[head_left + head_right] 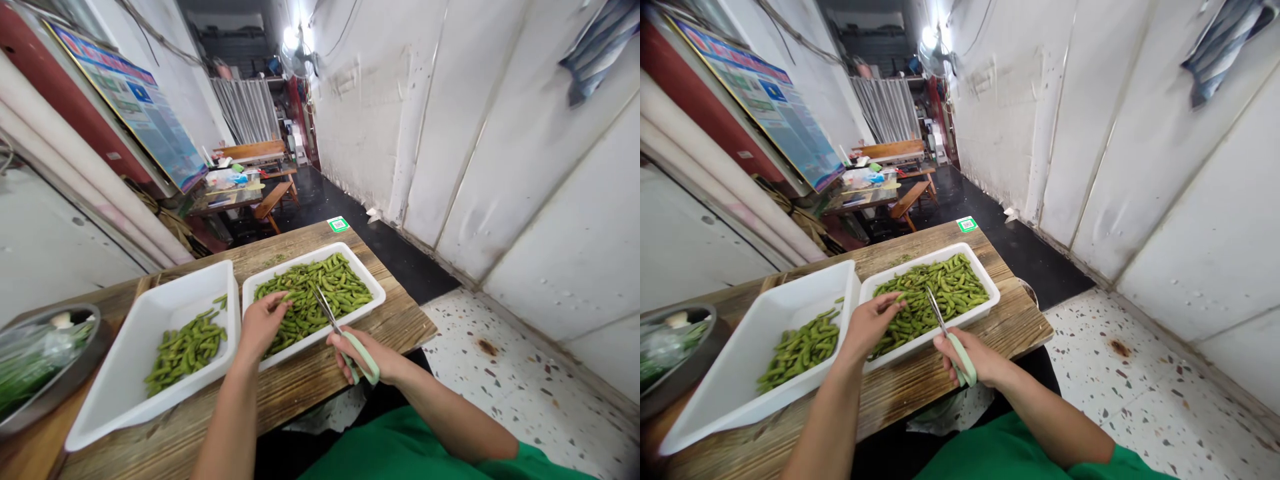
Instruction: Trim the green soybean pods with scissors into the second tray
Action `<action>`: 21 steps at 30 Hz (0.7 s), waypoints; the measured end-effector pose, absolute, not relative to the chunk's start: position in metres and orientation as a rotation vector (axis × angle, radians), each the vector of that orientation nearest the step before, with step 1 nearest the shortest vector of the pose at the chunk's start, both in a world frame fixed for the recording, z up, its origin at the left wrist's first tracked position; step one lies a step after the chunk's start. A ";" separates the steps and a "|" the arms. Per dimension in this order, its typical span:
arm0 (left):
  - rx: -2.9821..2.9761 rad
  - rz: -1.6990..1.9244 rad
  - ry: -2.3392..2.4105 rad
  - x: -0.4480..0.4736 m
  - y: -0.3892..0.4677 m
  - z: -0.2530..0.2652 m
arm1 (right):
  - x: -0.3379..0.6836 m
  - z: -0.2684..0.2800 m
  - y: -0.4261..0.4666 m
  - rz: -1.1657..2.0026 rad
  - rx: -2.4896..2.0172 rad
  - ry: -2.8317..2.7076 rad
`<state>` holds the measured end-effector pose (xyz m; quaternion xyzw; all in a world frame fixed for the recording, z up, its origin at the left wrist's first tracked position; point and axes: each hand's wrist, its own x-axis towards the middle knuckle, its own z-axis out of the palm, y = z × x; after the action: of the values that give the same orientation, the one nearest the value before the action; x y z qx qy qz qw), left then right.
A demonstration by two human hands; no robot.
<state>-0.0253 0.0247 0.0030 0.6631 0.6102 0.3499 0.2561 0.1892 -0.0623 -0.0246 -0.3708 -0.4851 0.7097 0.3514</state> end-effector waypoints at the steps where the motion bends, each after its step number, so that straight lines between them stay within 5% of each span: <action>1: 1.712 0.989 1.571 -0.019 0.019 0.004 | 0.188 -0.024 -0.062 1.833 -0.961 -1.259; 21: 1.445 1.033 1.312 0.017 -0.006 0.005 | 0.193 -0.015 -0.064 1.651 -1.116 -1.384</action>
<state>0.0173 -0.0060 0.0049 0.5844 0.5305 0.4177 0.4501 0.1932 -0.0644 -0.0150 -0.4308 -0.5343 0.6373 0.3504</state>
